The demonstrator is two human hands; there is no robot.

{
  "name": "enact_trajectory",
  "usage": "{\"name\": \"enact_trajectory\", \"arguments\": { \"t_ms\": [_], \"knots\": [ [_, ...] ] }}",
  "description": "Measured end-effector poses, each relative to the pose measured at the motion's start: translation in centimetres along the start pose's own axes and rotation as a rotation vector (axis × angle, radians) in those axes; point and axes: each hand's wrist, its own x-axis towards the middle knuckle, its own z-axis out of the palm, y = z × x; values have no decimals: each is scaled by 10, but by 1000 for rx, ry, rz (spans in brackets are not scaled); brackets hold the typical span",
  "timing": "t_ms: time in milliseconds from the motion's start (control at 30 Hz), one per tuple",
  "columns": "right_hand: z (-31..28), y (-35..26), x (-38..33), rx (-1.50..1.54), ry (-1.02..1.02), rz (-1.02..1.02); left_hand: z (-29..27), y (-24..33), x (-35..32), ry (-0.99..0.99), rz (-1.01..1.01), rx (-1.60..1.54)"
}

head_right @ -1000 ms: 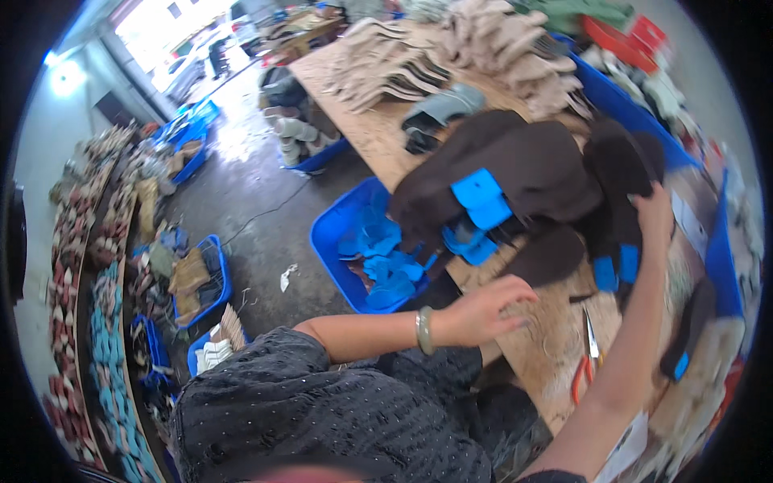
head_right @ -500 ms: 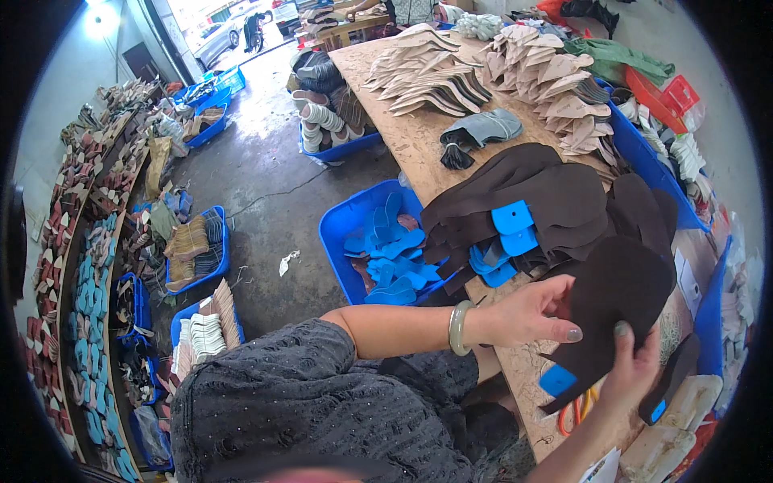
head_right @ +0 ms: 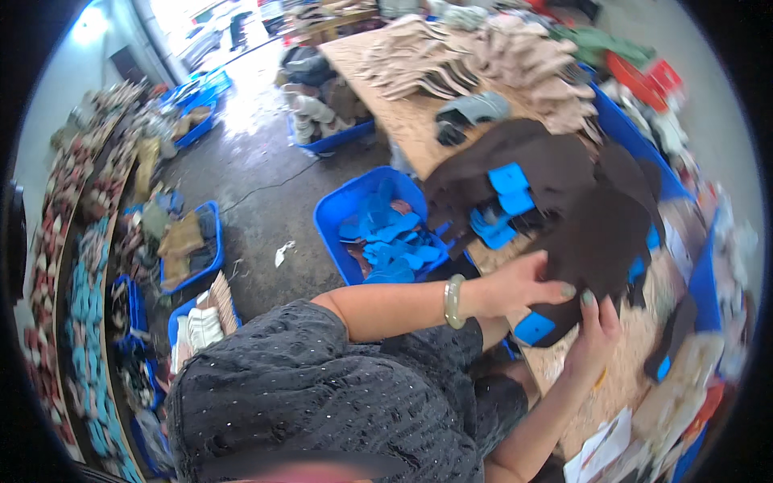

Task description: Manually assembling shoe soles with upper components and trimming excess material in a manufacturing setting.

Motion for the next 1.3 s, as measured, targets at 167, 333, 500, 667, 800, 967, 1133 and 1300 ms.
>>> {"name": "enact_trajectory", "arguments": {
  "t_ms": [167, 333, 500, 667, 800, 967, 1133, 1300],
  "knots": [
    [10, -15, 1, -216, -41, -34, 8, -4, -3, 132, 101, -63],
    [-19, -16, -8, -173, 159, -21, 36, -37, 14, 175, 94, -194],
    [-52, -17, -14, 337, -20, 205, 44, -52, 20, 36, 43, -217],
    [-25, -20, -11, 404, -102, 158, 34, -31, 2, 7, 43, -265],
    [-24, -16, -30, -27, 94, -72, 27, -35, -4, 8, 66, -121],
    [16, -34, -49, -365, 123, -309, 18, -22, -22, -18, 267, -162],
    [23, -51, -52, -728, -8, -399, 3, -1, -21, -105, 160, 60],
    [10, -35, -29, -423, 30, -187, 0, 9, -3, -180, 63, 207]
  ]
}}
